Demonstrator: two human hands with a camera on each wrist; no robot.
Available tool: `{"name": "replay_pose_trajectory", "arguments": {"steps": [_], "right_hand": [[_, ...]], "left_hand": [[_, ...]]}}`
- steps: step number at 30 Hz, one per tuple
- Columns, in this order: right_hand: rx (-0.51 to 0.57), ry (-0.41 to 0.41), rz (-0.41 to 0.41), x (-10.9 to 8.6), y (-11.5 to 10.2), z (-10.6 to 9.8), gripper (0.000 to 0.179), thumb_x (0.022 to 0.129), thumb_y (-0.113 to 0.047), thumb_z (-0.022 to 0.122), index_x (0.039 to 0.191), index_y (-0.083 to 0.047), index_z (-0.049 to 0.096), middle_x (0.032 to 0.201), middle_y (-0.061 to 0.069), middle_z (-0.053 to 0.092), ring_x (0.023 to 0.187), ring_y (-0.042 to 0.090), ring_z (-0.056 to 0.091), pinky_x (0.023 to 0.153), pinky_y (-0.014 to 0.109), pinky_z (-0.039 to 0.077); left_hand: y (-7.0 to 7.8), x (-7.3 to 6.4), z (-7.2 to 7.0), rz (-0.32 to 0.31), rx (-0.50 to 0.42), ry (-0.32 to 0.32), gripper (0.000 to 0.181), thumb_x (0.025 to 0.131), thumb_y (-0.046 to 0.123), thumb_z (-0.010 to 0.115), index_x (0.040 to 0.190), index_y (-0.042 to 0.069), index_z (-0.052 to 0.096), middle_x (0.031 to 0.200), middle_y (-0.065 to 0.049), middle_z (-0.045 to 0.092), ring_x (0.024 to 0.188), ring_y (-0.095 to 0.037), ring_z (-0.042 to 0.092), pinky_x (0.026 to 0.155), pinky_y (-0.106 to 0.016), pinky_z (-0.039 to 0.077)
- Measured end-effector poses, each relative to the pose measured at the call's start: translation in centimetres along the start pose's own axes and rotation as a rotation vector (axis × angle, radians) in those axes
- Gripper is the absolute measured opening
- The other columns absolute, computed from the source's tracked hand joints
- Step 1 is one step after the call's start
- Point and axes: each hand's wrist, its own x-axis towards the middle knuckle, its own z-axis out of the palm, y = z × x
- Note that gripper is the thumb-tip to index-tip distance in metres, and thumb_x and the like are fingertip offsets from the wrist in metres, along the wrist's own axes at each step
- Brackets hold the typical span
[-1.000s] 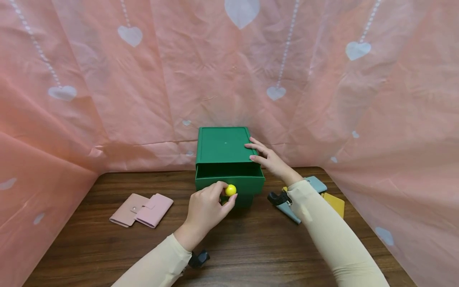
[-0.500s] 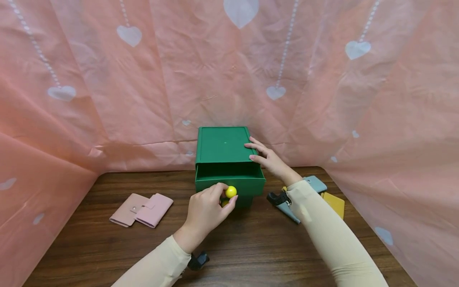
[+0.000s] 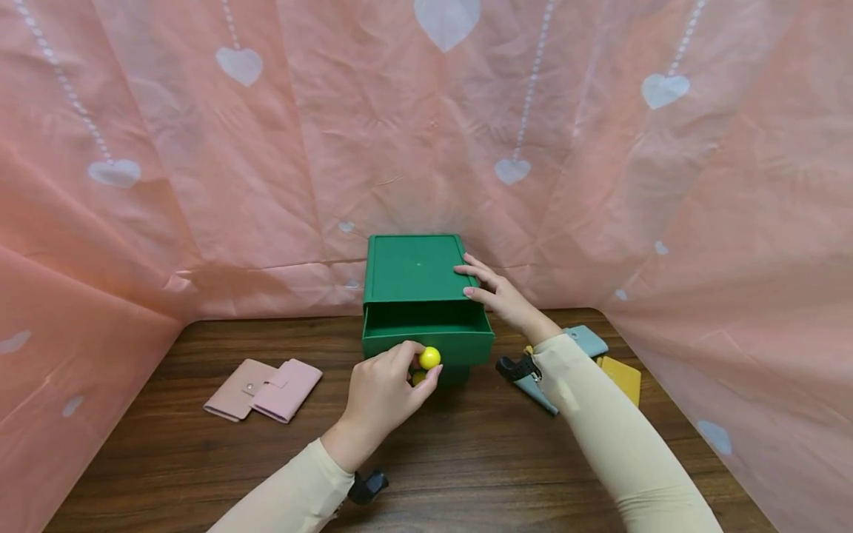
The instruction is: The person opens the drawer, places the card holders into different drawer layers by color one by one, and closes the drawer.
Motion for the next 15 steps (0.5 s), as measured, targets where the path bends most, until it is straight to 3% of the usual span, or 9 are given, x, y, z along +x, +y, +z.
{"name": "replay_pose_trajectory", "arguments": {"steps": [15], "right_hand": [[0.0, -0.002, -0.002, -0.02, 0.13, -0.04, 0.049, 0.105, -0.021, 0.05, 0.152, -0.009, 0.043, 0.168, 0.001, 0.01, 0.152, 0.03, 0.014, 0.092, 0.052, 0.045]], "left_hand": [[-0.2, 0.0, -0.21, -0.004, -0.052, -0.018, 0.03, 0.083, 0.033, 0.079, 0.097, 0.012, 0.064, 0.075, 0.006, 0.067, 0.056, -0.002, 0.055, 0.049, -0.018, 0.047]]}}
